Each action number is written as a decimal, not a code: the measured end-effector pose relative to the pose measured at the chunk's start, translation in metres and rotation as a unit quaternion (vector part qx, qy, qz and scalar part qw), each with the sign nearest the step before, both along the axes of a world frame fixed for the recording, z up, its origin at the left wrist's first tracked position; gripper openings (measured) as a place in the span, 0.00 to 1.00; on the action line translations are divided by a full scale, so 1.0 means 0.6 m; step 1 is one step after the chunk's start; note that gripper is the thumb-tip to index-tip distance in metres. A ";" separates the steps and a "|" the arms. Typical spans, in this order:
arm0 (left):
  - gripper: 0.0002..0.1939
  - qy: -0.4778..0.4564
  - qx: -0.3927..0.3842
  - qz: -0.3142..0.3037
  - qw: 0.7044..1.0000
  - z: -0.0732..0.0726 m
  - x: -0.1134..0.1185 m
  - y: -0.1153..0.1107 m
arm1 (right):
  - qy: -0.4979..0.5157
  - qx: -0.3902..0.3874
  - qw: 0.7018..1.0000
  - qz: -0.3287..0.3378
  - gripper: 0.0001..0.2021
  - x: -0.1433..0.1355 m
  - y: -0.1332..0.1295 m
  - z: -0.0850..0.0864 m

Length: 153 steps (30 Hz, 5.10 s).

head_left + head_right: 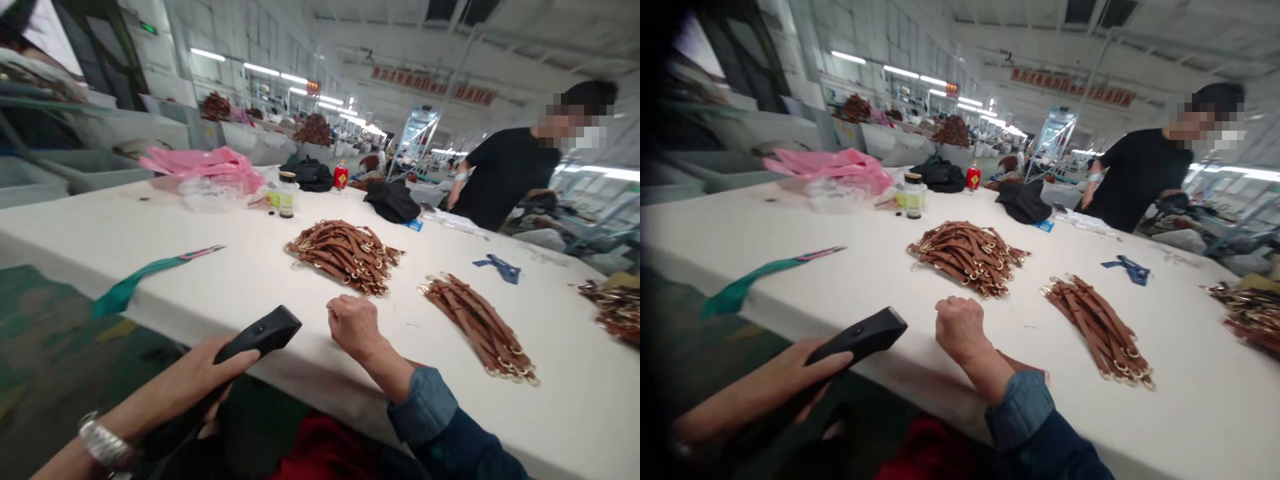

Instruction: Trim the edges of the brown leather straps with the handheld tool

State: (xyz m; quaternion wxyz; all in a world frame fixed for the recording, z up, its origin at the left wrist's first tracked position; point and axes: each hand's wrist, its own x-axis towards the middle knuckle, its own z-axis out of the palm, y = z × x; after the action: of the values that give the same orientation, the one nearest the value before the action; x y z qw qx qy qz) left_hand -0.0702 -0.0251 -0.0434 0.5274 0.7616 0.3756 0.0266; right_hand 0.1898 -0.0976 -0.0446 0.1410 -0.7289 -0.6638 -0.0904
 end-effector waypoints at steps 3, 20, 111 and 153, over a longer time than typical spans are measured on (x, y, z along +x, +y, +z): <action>0.23 -0.010 -0.014 0.031 0.999 0.012 -0.012 -0.008 | 0.050 -0.046 0.996 0.061 0.11 -0.043 0.015 -0.065; 0.23 0.036 -0.023 0.015 0.999 0.021 0.039 -0.001 | 0.189 0.062 0.971 0.136 0.07 0.013 -0.073 -0.114; 0.26 0.339 -0.028 -0.232 0.911 0.126 0.193 0.092 | 0.388 -0.198 0.884 0.169 0.12 0.051 0.000 -0.070; 0.22 0.307 0.124 -0.239 0.913 0.114 0.152 0.057 | 0.321 -0.117 0.923 0.179 0.08 0.078 -0.033 -0.092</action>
State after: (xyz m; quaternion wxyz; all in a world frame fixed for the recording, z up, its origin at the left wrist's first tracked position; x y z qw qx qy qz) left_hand 0.0211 0.0091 0.0250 0.2777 0.8585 0.3196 -0.2894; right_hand 0.2368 -0.1173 -0.1001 0.2737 -0.5996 -0.7082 0.2531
